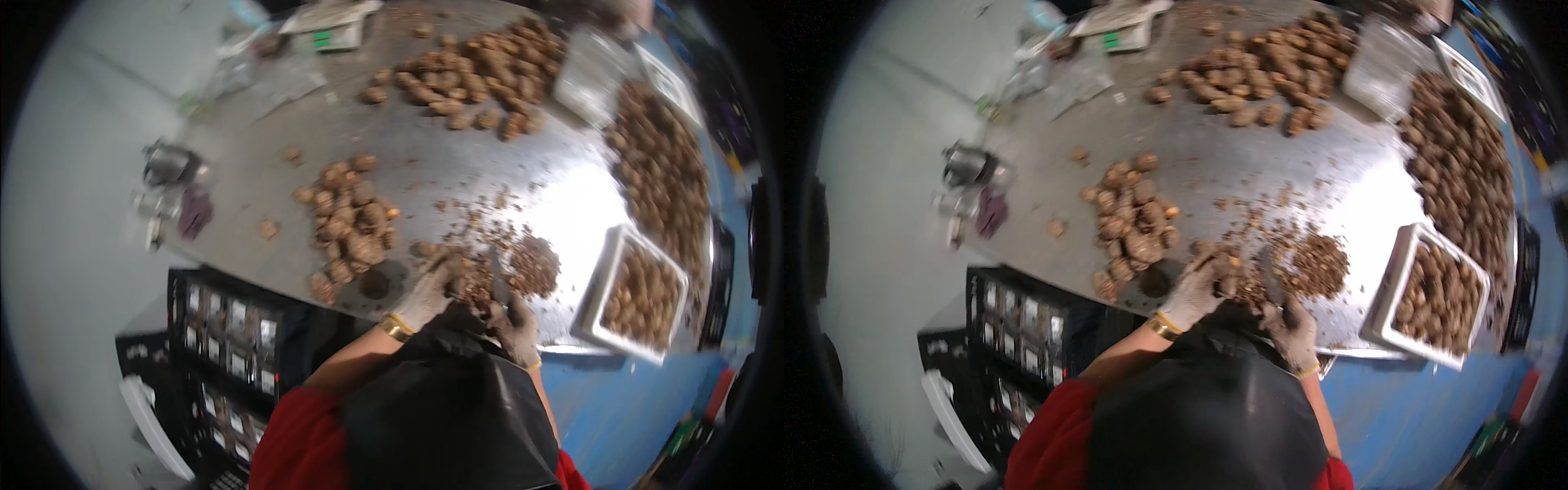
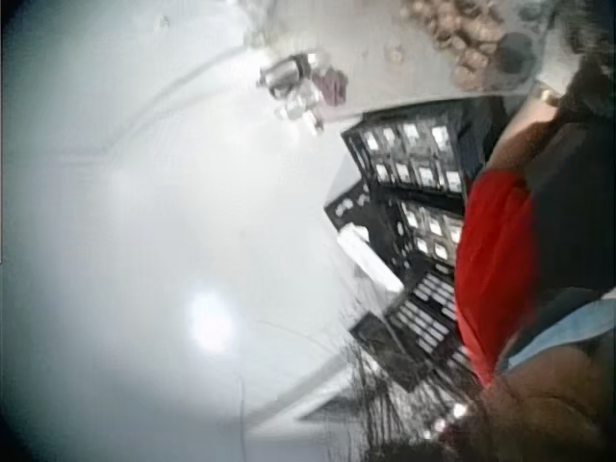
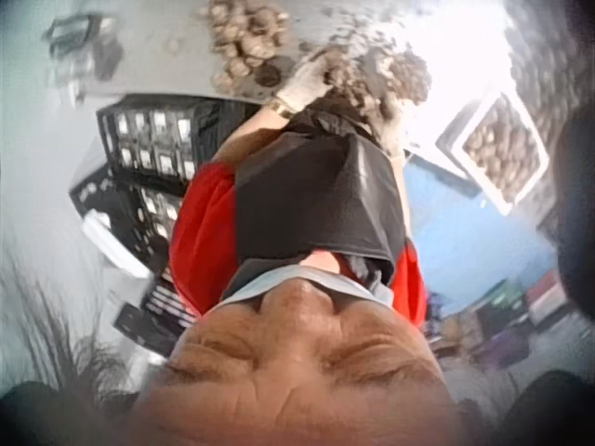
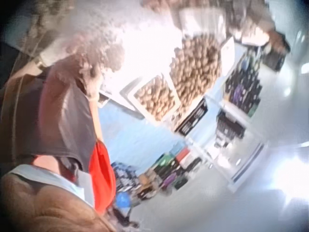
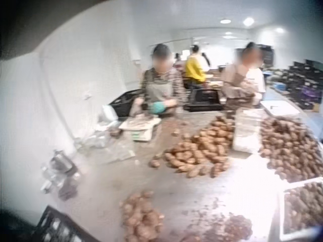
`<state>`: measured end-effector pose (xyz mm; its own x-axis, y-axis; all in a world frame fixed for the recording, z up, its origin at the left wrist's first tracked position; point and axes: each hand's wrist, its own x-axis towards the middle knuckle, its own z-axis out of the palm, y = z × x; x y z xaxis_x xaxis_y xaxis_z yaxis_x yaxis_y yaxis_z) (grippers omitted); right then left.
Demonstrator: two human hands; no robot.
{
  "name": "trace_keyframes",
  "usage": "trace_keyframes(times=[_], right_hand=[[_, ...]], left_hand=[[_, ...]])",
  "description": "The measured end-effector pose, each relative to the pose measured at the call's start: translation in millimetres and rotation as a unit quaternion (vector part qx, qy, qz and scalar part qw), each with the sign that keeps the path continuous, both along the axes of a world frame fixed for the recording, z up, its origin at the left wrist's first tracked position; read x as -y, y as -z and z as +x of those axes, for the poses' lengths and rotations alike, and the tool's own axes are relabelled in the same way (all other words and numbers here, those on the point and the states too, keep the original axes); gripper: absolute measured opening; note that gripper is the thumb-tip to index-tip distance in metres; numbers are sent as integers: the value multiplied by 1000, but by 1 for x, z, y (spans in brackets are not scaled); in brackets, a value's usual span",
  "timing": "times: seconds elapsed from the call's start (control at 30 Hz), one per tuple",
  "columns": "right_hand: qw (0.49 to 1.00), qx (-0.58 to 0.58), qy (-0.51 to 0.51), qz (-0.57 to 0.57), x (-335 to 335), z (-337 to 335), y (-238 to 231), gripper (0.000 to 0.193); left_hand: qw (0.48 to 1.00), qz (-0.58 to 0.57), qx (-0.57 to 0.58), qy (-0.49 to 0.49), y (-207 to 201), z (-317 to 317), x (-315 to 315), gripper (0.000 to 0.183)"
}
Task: The person peels brown root vegetables on a stainless steel table using a small knife. They hold each vegetable in the left hand and scrape away the skin with the right hand, placing the peeled items into a white tray. The person wears gloves and an apron while working in a commercial kitchen.
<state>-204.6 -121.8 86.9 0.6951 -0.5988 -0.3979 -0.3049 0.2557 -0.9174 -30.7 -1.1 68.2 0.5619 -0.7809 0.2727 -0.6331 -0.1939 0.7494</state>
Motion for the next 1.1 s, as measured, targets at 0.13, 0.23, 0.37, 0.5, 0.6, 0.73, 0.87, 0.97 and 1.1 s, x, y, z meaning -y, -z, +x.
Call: trace_keyframes(times=[0.13,0.23,0.37,0.5,0.6,0.73,0.87,0.97,1.1], right_hand=[[998,-52,44,-1,8,-20,48,31],[999,-5,51,6,14,-21,53,34],[996,-34,-15,-78,22,-18,79,36],[989,88,46,108,25,-15,68,34],[993,47,19,107,28,-17,75,31],[993,-78,-89,-11,19,4,34,32],[983,-58,-113,-130,17,14,17,23],[987,-52,-120,-94,21,19,5,26],[992,-35,-106,-60,21,13,18,30]], left_hand=[[999,41,-33,-7,46,-14,0,39],[995,78,-61,-16,51,-17,-1,45],[899,-121,-421,-31,118,-31,2,57],[954,-159,-250,-48,108,-26,1,66],[992,-19,-84,-91,48,-8,-20,61],[984,57,-94,-142,21,3,-16,50],[998,45,6,-48,-20,25,-15,47],[992,102,70,11,-5,27,-21,49],[979,34,-200,15,-4,19,-21,46]])
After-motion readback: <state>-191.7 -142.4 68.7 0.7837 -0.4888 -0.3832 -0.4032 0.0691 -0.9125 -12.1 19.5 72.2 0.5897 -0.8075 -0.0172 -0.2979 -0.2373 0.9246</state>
